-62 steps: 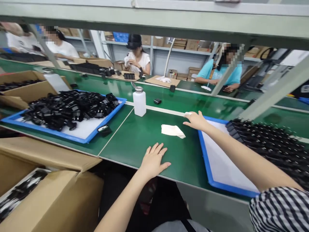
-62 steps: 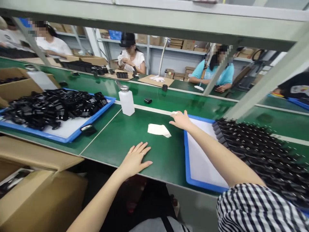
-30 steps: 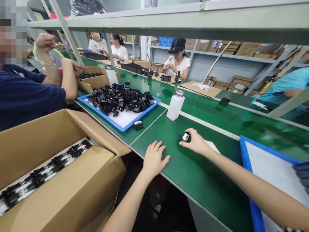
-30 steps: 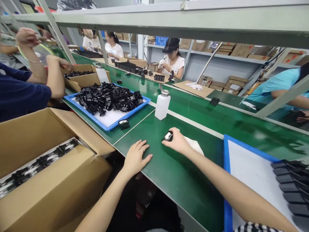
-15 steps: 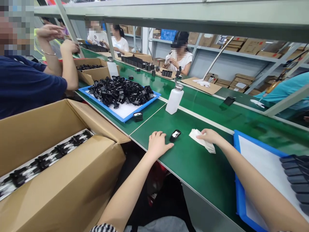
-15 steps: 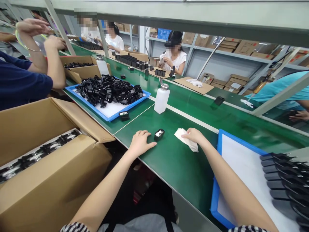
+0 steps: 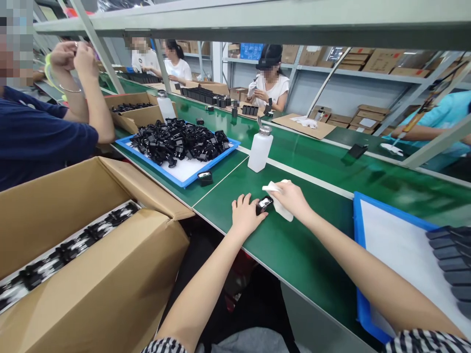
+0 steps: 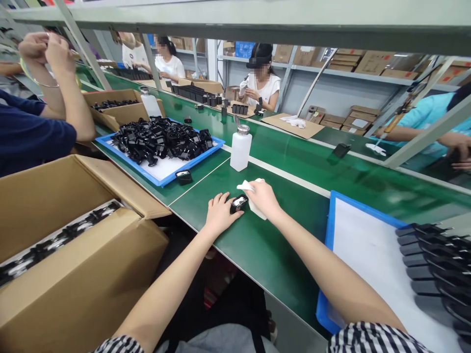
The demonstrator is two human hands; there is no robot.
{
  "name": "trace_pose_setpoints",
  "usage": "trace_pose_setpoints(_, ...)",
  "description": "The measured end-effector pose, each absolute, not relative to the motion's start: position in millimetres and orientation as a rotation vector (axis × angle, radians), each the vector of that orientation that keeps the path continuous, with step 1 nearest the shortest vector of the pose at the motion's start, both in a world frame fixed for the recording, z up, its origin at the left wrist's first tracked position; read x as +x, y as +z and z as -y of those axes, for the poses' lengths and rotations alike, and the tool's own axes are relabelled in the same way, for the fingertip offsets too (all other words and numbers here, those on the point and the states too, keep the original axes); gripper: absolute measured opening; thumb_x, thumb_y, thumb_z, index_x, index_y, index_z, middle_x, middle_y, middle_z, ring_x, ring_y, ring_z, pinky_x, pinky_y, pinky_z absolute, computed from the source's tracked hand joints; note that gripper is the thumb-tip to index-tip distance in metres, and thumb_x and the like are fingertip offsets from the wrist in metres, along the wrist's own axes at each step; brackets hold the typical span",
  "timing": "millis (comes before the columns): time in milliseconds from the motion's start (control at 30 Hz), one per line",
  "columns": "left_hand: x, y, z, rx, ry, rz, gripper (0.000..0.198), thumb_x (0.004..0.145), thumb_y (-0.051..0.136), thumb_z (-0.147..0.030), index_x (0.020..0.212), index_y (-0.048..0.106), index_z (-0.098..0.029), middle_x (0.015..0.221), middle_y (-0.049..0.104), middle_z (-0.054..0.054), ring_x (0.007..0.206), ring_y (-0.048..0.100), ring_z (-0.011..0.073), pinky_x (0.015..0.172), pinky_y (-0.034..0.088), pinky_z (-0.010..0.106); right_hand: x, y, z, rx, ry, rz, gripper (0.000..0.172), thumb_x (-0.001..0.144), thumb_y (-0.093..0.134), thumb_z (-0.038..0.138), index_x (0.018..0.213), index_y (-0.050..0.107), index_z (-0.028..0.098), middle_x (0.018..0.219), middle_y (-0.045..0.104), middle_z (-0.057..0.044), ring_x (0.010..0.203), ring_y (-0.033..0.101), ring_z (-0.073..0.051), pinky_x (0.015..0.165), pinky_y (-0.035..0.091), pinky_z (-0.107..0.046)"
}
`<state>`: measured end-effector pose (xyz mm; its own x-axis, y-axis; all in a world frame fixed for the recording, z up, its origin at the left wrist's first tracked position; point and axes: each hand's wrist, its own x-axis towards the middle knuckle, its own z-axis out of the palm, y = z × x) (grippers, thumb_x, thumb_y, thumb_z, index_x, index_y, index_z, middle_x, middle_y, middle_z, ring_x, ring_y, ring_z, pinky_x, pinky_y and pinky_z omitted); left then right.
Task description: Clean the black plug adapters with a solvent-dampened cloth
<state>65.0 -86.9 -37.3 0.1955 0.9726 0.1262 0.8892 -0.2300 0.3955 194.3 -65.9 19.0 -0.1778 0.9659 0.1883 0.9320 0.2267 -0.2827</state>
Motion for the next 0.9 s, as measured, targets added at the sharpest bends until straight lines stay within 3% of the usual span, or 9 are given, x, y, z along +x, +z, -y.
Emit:
trace_pose_setpoints(267,67,-38,86,2.247,0.511,-1.781,0.051,0.067,0.037,-0.052,0.104,0.046,-0.017,0.119,0.037,0.008,0.110,0.025,0.0258,0.087,0.023,0.042,171,7,70,-1.856,-0.245,2.398,0.032,0.080,0.028,0.039,0.083,0.051,0.017,0.068,0.058,-0.006,0.059,0.054,-0.020,0.043,0.028,-0.024)
trace_pose_setpoints(633,65,-35,85,2.218,0.424,-1.752,0.044,0.072,0.034,-0.042,0.107,0.044,-0.017,0.121,0.035,0.004,0.113,0.021,0.0235,0.091,0.019,0.041,153,4,76,-1.811,-0.512,2.514,0.031,0.080,0.027,0.024,0.070,0.054,0.012,0.059,0.057,-0.009,0.056,0.055,-0.020,0.041,0.026,-0.023)
trace_pose_setpoints(900,61,-34,85,2.189,0.454,-1.728,0.041,0.072,0.036,-0.028,0.111,0.039,-0.017,0.116,0.040,0.007,0.113,0.023,0.0211,0.090,0.019,0.037,140,5,88,-1.736,-0.482,2.611,0.026,0.078,0.027,0.016,0.074,0.052,0.011,0.061,0.057,-0.009,0.058,0.055,-0.019,0.043,0.025,-0.022)
